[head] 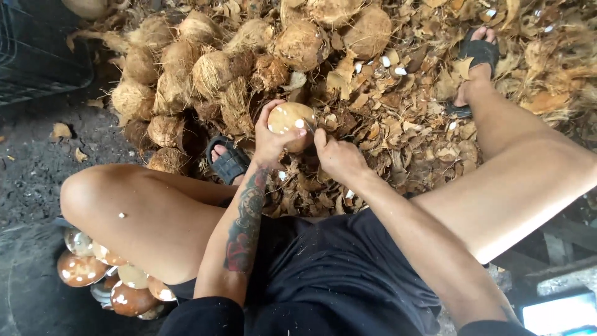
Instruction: A person sits on the floor and uses a knife to quickly peel the outer husks off coconuts, placing the finished products into a bucket.
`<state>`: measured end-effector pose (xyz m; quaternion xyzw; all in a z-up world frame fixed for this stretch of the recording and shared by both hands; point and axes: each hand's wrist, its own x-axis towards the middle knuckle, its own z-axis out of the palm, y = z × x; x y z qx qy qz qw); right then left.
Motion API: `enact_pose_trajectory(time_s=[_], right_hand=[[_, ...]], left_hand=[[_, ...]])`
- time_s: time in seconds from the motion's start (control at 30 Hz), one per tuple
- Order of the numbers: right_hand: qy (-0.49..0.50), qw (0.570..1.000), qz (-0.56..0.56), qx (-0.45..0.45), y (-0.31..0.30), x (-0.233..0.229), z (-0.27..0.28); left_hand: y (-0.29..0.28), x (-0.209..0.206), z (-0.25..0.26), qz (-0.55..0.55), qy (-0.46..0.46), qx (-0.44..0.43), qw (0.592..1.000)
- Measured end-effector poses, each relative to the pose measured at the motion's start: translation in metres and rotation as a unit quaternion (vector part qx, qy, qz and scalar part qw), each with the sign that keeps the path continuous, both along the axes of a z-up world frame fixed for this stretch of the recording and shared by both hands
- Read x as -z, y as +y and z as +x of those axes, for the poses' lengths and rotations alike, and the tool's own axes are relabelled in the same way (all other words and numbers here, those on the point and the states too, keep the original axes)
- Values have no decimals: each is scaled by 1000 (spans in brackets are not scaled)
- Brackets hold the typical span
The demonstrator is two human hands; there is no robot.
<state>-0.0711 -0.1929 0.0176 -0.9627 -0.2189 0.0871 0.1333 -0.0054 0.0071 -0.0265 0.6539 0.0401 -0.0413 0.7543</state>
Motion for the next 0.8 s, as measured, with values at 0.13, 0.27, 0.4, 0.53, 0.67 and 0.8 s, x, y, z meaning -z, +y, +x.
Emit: enact_pose_trajectory(time_s=[0.13, 0.27, 0.4, 0.53, 0.67, 0.8], right_hand=[[226, 968, 42, 100, 5, -69, 18], [264, 947, 59, 175, -16, -53, 55], [306, 897, 165, 274, -16, -84, 51], [297, 942, 44, 148, 12, -107, 24], [215, 975, 19, 51, 13, -66, 11], [168, 984, 2, 56, 19, -40, 16]], left_hand=[[-2, -11, -5, -6, -15, 17, 1000], [0, -68, 3, -88, -30, 128, 987], [7, -91, 4, -96, -44, 108, 989], [17, -41, 10, -25, -57, 77, 995], [13, -25, 7, 6, -43, 64, 997], [17, -18, 7, 17, -37, 67, 997]])
